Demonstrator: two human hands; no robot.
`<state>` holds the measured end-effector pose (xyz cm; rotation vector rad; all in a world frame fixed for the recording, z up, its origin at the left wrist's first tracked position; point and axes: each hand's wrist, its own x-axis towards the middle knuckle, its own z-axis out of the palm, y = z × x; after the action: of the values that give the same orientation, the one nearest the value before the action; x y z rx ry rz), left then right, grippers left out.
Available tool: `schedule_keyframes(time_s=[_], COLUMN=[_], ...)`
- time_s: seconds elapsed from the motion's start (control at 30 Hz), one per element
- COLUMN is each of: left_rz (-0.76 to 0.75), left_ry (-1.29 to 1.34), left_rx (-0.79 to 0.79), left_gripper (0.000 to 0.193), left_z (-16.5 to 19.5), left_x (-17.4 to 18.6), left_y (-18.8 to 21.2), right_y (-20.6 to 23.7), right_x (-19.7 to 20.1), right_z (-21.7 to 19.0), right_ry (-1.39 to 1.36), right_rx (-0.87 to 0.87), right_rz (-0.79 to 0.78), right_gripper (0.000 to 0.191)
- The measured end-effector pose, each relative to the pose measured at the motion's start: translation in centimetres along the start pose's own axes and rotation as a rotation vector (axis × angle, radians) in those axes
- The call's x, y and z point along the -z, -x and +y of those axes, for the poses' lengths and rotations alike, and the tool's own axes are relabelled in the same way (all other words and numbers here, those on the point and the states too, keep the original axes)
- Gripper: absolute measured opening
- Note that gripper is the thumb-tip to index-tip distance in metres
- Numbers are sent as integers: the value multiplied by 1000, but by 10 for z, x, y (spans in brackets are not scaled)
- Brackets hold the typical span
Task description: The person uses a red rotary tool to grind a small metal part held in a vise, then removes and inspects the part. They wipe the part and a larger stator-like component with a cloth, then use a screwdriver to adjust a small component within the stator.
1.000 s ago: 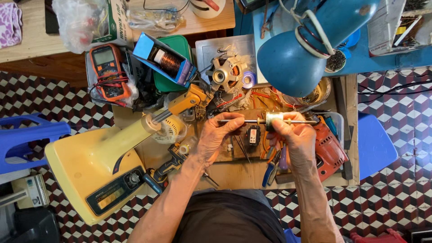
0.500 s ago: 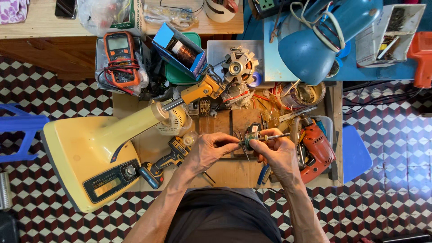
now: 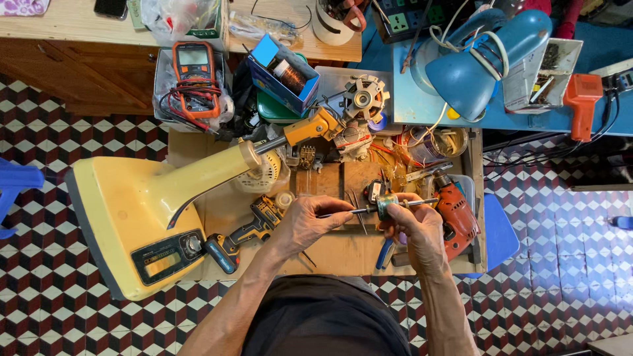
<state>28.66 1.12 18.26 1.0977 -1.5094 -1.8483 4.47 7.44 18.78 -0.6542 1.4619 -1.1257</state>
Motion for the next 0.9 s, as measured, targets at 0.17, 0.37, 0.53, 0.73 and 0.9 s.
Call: schedule_keyframes(time_s=[0.17, 0.37, 0.53, 0.73, 0.9], left_rz=[-12, -5, 32, 241, 324], left_ry=[-36, -233, -233, -70, 6], left_rx=[29, -120, -198, -88, -77], left_gripper=[23, 23, 24, 22, 20], left_z=[5, 11, 3, -17, -24], left_x=[-1, -19, -40, -95, -131], left_y=[6, 2, -3, 2, -4], right_y=[20, 30, 18, 6, -1], right_x=[3, 21, 36, 68, 100], right_z=[12, 22, 20, 11, 20], right_ry=[-140, -215, -137, -8, -110], right_rx=[49, 78, 79, 35, 1], right_rz=[56, 82, 46, -106, -173], right_gripper=[38, 34, 36, 38, 45])
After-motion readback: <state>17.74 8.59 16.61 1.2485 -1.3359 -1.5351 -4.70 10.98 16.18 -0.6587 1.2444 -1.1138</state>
